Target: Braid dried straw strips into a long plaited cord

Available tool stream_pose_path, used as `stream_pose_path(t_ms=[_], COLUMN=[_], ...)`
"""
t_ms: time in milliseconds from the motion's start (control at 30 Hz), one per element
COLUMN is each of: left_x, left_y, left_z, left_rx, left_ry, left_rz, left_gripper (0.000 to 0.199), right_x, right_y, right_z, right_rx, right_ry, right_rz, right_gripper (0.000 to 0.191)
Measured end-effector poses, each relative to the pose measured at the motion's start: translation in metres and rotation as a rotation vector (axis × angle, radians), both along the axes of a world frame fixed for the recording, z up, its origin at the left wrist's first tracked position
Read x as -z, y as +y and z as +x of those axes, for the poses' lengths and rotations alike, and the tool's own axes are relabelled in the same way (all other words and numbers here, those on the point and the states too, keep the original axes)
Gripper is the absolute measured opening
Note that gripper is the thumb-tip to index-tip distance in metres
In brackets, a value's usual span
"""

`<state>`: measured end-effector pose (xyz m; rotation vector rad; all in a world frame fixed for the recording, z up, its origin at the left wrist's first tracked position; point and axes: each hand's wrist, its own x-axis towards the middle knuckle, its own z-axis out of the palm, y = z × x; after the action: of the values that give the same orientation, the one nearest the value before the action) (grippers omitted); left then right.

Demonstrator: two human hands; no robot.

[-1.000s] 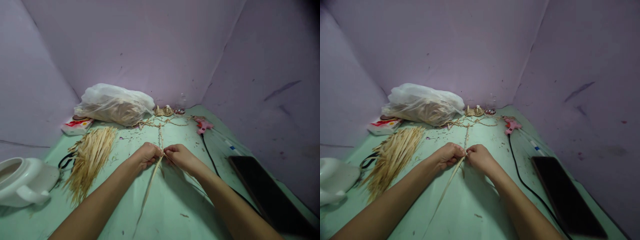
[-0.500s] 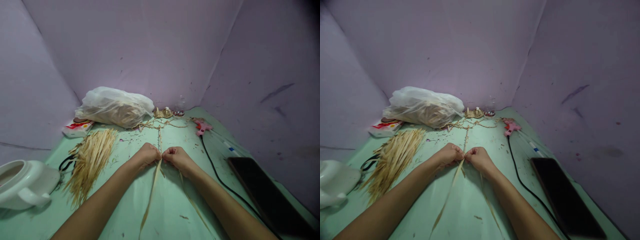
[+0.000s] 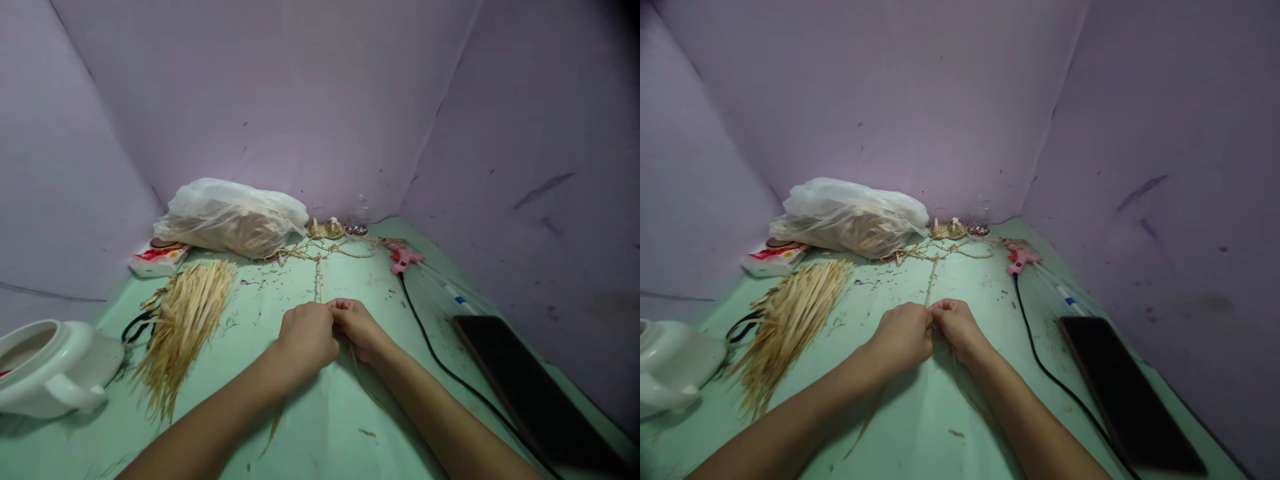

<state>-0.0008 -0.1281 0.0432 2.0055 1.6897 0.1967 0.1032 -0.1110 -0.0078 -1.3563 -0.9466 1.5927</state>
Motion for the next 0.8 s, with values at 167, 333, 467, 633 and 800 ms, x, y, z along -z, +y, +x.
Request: stream_pose_path(t_ms=[167, 333, 467, 633, 800], left_x=[0.002, 0.014, 0.021, 0.024, 0.025], left_y=[0.022, 0.036, 0.036, 0.037, 0.033], left_z=[-0.016, -0.018, -0.018, -0.02, -0.013], left_rx=[-0.116, -0.324, -0.275, -0.242, -0.266], left_ry=[-0.212, -0.765, -0.818, -0.579, -0.551], left_rz=[-0.06, -0.547, -0.672, -0.49, -0.396], left_gripper=[0.012, 0.008, 0.011, 0.012, 0.016], right_x=[-0.001, 0.0, 0.003, 0.01, 0.005], right_y=[0.0, 0.001, 0.004, 0.007, 0.0], right_z=[0.003, 0.006, 0.006, 0.01, 0.016], right_rx=[-0.068, -0.113, -0.136, -0.233, -0.298], right_ry=[0.067, 0.088, 0.006, -0.239, -0.712], right_rz=[-0.002, 0.004, 0.056, 0.311, 0.642], right_gripper=[0.006, 0.009, 0.008, 0.004, 0.012])
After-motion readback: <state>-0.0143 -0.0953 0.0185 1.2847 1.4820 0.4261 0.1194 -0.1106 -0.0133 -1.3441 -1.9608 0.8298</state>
